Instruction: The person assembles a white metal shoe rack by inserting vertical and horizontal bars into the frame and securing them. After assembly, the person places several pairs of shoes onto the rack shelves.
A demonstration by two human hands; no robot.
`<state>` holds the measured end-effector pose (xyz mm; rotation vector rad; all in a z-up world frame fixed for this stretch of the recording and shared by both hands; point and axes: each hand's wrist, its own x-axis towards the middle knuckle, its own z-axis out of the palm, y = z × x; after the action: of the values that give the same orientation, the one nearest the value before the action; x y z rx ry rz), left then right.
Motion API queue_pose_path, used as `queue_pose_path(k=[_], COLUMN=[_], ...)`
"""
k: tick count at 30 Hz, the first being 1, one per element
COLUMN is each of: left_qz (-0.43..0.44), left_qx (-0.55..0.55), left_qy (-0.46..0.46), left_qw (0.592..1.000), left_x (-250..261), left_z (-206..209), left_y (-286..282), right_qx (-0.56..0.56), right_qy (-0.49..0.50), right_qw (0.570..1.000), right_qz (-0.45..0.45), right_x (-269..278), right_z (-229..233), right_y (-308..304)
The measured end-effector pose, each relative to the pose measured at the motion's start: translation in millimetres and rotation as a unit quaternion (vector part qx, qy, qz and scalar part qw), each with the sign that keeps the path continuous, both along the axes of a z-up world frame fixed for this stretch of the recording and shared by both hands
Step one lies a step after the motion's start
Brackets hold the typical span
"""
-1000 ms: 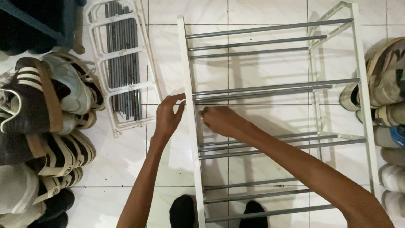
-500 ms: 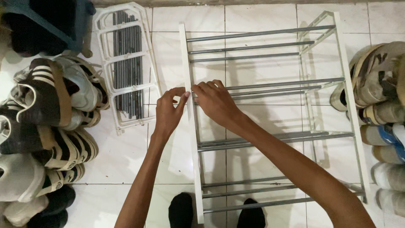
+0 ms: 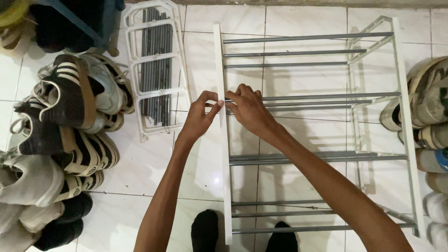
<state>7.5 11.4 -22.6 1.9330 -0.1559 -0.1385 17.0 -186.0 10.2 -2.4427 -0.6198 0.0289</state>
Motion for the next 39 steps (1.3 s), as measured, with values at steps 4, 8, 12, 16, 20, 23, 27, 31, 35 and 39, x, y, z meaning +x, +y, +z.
queue_pose_path(k=[4, 8, 12, 16, 20, 23, 27, 31, 35, 39], left_qz=[0.005, 0.02, 0.021, 0.031, 0.038, 0.038, 0.075, 0.149, 0.163, 0.144], left_qx=[-0.003, -0.011, -0.031, -0.049, -0.062, -0.07, -0.006, 0.008, -0.002, -0.001], left_qy=[0.022, 0.023, 0.022, 0.035, 0.038, -0.017, -0.026, -0.051, -0.046, -0.03], left_qw=[1.0, 0.999, 0.999, 0.998, 0.997, 0.997, 0.997, 0.987, 0.985, 0.989], left_x=[-0.3, -2.1, -2.7, -2.2, -4.6, -5.6, -14.3, -26.1, -27.0, -26.3], left_z=[-0.5, -3.2, -7.7, -7.6, -5.7, -1.5, 17.2, 35.4, 41.7, 41.5], left_y=[0.2, -2.6, -2.8, -3.7, -3.4, -8.6, -13.2, -29.4, -28.4, -25.0], right_qx=[0.0, -0.004, -0.017, -0.007, 0.008, -0.003, 0.014, 0.074, 0.049, 0.038], right_qy=[-0.005, 0.01, -0.009, -0.024, -0.047, -0.059, -0.066, 0.0, -0.029, -0.075], right_qw=[1.0, 1.0, 1.0, 1.0, 0.999, 0.998, 0.996, 0.996, 0.998, 0.996], right_qz=[0.018, 0.017, 0.005, 0.014, 0.013, 0.01, 0.051, 0.05, 0.029, 0.037], right_x=[4.7, 4.5, 1.2, 1.3, -2.6, -3.9, -2.7, -2.6, -4.6, -3.0], right_z=[10.4, 11.4, 7.5, 5.2, 3.3, 3.3, 7.3, 16.8, 14.6, 7.6], right_y=[-3.3, -2.9, -0.8, -2.9, -1.8, 0.0, -7.2, -16.5, -11.9, -12.7])
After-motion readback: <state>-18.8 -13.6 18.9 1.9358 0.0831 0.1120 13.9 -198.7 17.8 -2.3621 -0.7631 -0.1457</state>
